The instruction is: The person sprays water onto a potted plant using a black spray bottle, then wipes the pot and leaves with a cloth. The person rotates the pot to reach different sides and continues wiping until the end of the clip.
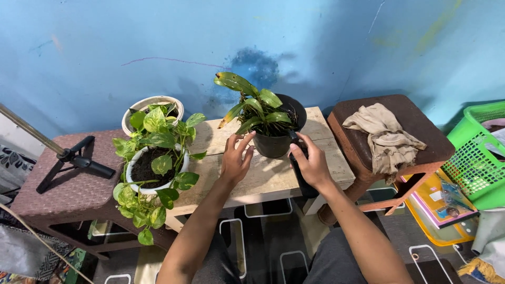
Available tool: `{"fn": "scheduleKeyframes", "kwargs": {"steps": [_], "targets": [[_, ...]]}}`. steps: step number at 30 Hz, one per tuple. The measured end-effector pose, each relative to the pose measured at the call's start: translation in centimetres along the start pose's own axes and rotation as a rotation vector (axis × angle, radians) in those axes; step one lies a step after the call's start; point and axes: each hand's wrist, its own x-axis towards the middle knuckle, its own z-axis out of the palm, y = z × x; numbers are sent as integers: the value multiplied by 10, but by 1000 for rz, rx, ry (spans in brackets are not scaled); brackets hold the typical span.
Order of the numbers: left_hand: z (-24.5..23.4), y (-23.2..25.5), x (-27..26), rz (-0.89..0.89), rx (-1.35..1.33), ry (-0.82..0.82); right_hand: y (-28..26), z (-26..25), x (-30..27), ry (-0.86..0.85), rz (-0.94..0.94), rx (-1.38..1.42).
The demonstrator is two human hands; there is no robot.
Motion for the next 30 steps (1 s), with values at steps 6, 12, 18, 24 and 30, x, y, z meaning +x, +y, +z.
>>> {"fn": "scheduleKeyframes", "kwargs": {"steps": [6,12,18,24,30], "targets": [[-2,-1,0,11,3,-2,11,1,2,38,9,-74],[-5,4,3,15,2,0,9,5,-1,2,-17,-37],[-4,3,4,27,5,7,22,15,0,-42,-81,-39],[-7,-2,1,24,28,38,33,29,6,-49,-89,-76],[-11,4,2,40,55,33,22,36,5,26,-99,-75]]}}
